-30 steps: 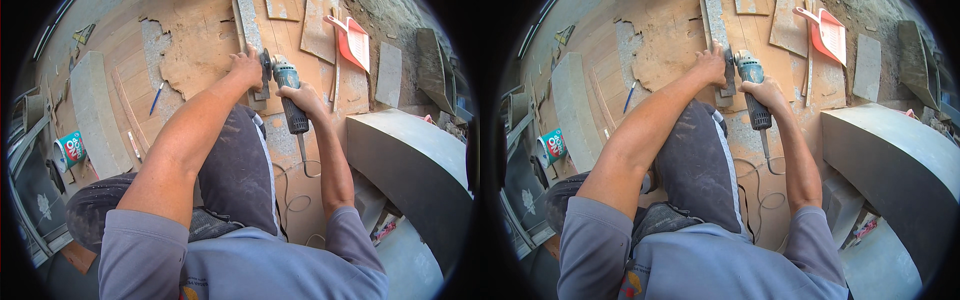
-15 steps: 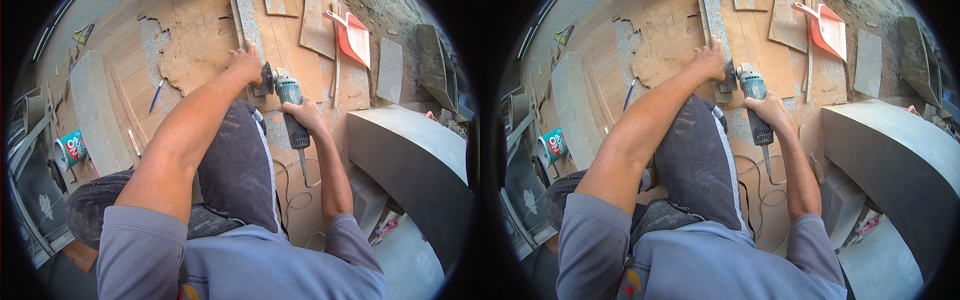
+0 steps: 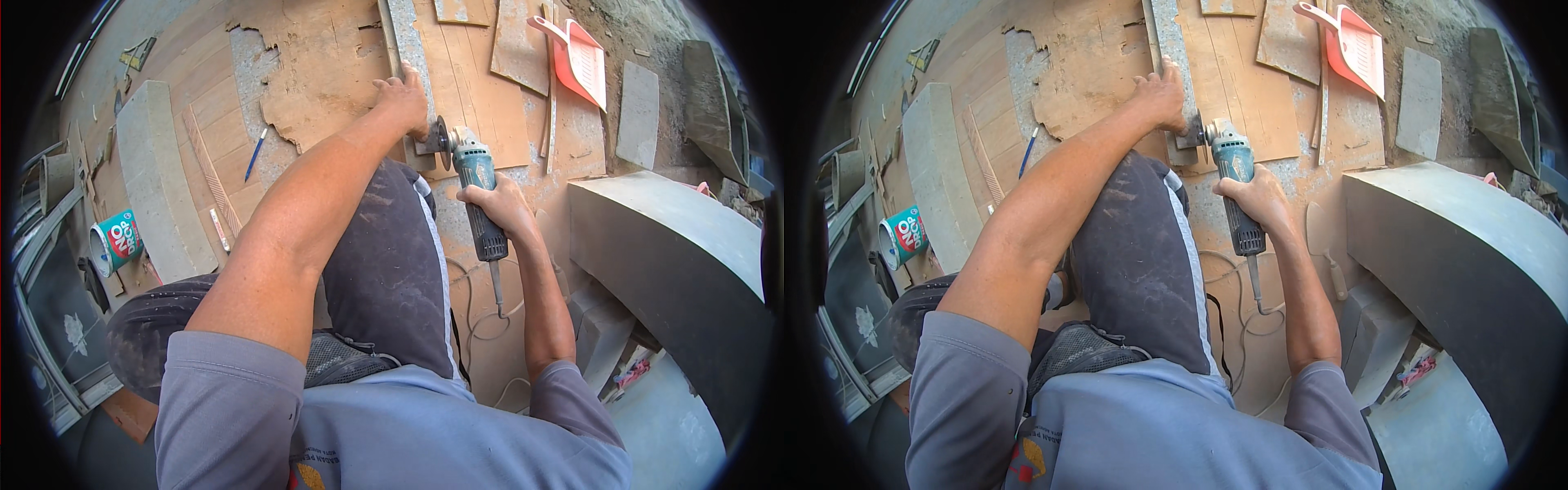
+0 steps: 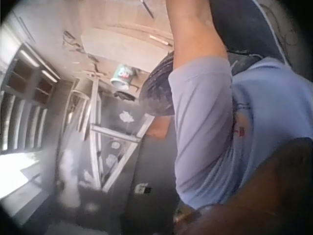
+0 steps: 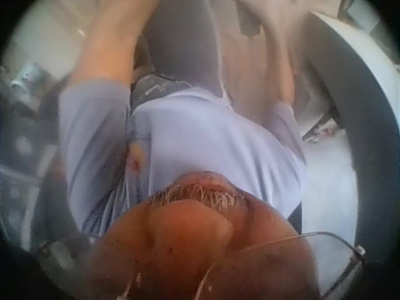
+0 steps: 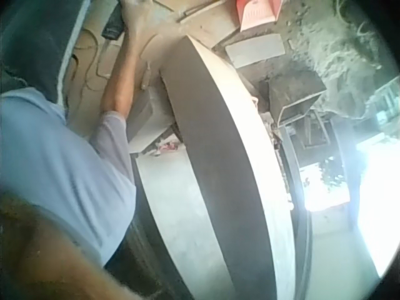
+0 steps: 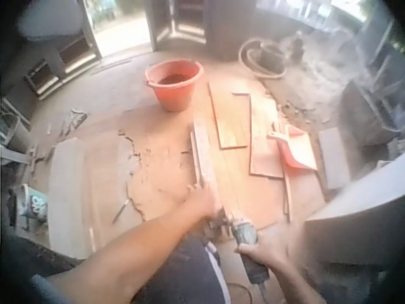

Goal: Cutting a thin strip of tile using an angle grinder and then fitting it into a gap in the flooring.

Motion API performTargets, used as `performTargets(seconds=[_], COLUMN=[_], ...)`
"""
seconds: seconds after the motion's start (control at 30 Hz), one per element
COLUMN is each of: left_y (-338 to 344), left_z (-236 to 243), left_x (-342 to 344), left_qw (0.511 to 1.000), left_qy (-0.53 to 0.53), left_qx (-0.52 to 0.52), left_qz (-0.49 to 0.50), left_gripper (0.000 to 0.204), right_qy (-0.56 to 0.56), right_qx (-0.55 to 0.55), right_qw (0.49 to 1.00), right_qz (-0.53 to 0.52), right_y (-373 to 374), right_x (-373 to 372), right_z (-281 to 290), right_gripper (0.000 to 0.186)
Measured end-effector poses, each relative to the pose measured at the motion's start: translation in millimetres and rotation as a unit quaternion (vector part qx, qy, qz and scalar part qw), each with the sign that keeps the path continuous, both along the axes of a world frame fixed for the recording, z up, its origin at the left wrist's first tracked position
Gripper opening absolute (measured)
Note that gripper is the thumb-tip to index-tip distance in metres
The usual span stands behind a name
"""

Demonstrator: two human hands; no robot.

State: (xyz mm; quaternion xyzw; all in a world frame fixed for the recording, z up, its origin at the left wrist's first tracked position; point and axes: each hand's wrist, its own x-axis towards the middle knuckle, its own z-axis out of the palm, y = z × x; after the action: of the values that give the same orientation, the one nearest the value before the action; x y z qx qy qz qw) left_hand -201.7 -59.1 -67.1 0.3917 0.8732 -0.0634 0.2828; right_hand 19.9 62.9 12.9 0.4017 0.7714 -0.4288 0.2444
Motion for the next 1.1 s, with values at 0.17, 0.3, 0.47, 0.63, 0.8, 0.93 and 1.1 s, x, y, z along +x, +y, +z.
performTargets(seconds=[0.17,0.3,0.47,0.63,0.8,0.93,1.1], left_y=[0,2,2,3,2,2,2], left_z=[-2,-2,-5,-4,-3,-1,0], left_x=[-1,0,-2,0,0,-1,-1], left_qw=[1.000,1.000,1.000,1.000,1.000,1.000,1.000], left_qy=[0.003,0.000,0.002,-0.001,-0.006,-0.002,-0.012], left_qx=[-0.004,-0.008,-0.008,-0.009,-0.004,-0.007,-0.013], left_qz=[0.002,-0.001,0.007,0.011,0.008,-0.001,0.004], left_gripper=[0.124,0.121,0.122,0.123,0.122,0.122,0.125], right_qy=[-0.019,-0.021,-0.020,-0.027,-0.021,-0.027,-0.035], right_qx=[-0.009,-0.007,-0.008,-0.007,-0.012,-0.060,-0.100], right_qw=[1.000,1.000,1.000,1.000,1.000,0.996,0.994], right_qz=[-0.010,-0.013,-0.011,-0.013,-0.009,-0.057,-0.041], right_y=[-5,-3,-7,-7,-5,10,27], right_x=[4,16,19,29,47,56,38], right_z=[14,6,14,13,16,18,23], right_gripper=[0.063,0.064,0.064,0.064,0.064,0.056,0.053])
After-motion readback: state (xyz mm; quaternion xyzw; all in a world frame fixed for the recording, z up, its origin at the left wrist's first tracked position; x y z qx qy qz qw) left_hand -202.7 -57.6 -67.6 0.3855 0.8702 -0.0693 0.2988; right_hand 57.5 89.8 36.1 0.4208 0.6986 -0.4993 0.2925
